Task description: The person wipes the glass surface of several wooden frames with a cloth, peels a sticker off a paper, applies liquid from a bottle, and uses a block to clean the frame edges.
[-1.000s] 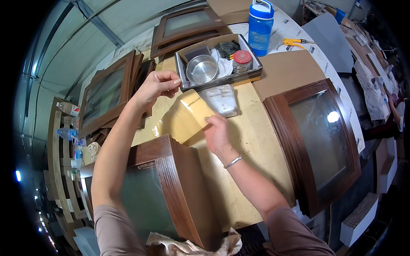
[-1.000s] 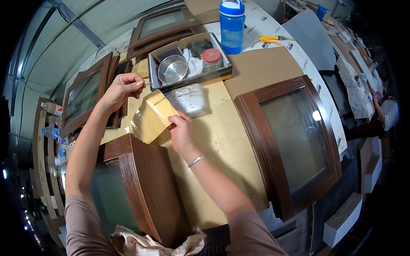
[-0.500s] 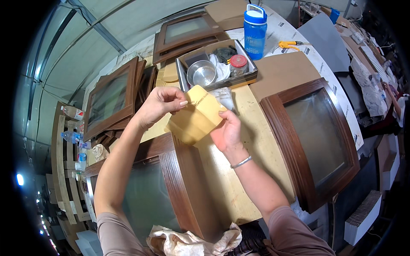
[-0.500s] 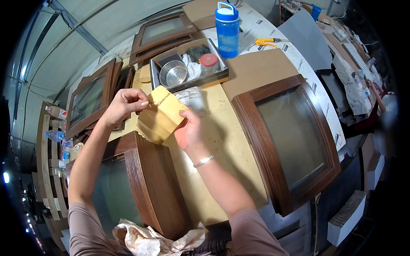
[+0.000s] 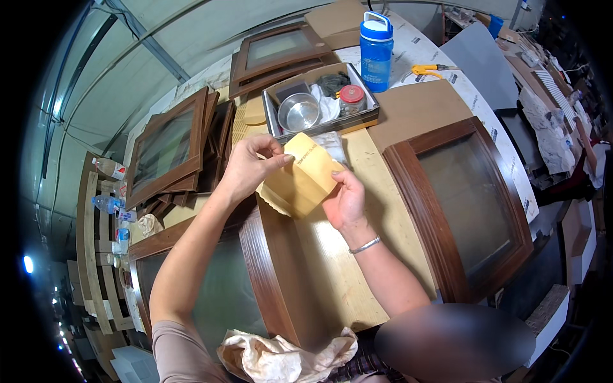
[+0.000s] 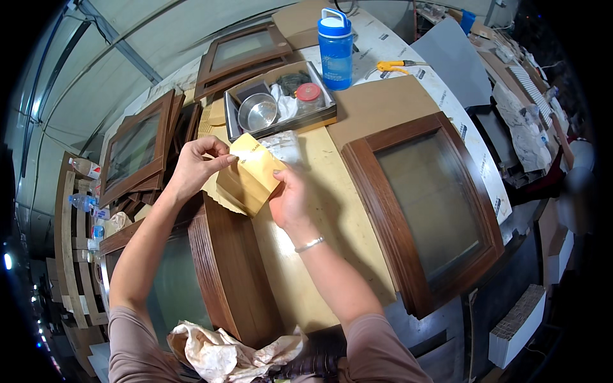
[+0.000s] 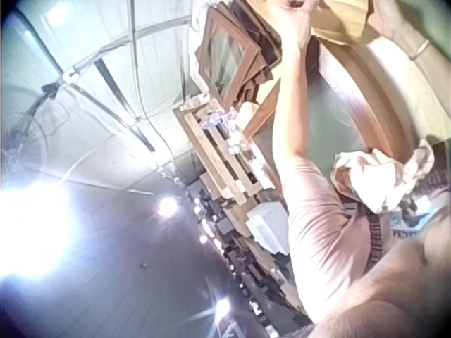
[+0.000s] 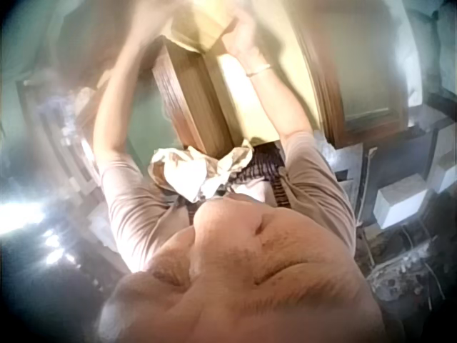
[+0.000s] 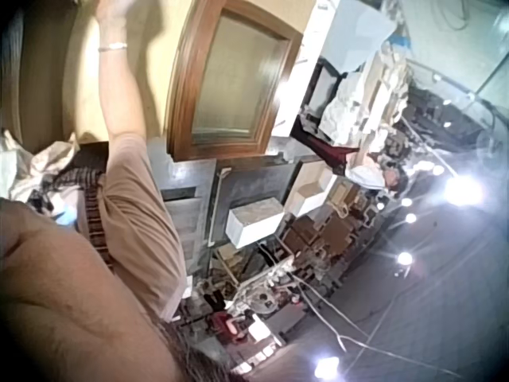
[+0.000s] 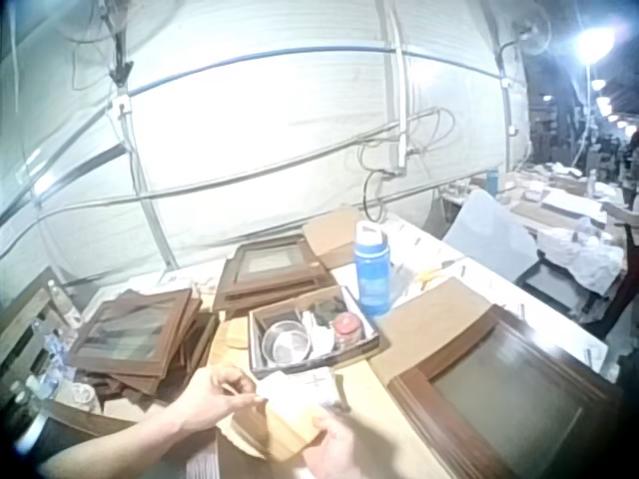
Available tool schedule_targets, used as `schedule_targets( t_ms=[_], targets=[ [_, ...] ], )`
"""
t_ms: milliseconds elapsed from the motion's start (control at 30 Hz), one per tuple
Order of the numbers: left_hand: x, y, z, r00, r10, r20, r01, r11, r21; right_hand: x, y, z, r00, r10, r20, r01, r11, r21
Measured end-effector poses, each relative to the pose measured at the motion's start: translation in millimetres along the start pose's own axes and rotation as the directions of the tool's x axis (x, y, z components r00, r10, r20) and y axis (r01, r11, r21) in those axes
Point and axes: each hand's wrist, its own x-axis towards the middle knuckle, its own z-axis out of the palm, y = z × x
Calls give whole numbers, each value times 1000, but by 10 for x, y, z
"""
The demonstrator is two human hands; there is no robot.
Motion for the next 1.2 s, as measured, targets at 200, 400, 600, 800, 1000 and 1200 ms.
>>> schedule_targets(
  t_ms=[200, 400, 600, 800, 1000, 1200],
  targets=[
    [-24, 17, 7, 991, -130, 21, 131, 990, -58, -60, -18, -35, 999, -33, -24, 33, 999, -5],
    [-41, 143, 60, 981, -183, 72, 192, 970, -149, -97, -56, -126, 998, -63, 6, 63, 998, -11],
    [-58, 156, 98, 971, -181, 155, 219, 935, -278, -130, -139, -224, 987, -117, 109, 130, 984, -118],
    [-99, 129, 112, 989, -117, 90, 142, 922, -360, -184, -188, -169, 988, -139, 66, 143, 987, -70],
    [-86, 115, 128, 985, -105, 136, 137, 958, -253, -167, -170, -235, 986, -155, 62, 160, 983, -90],
    [-95, 147, 122, 962, -221, 160, 253, 943, -218, -195, -191, -189, 989, -133, 68, 138, 987, -77]
  ],
)
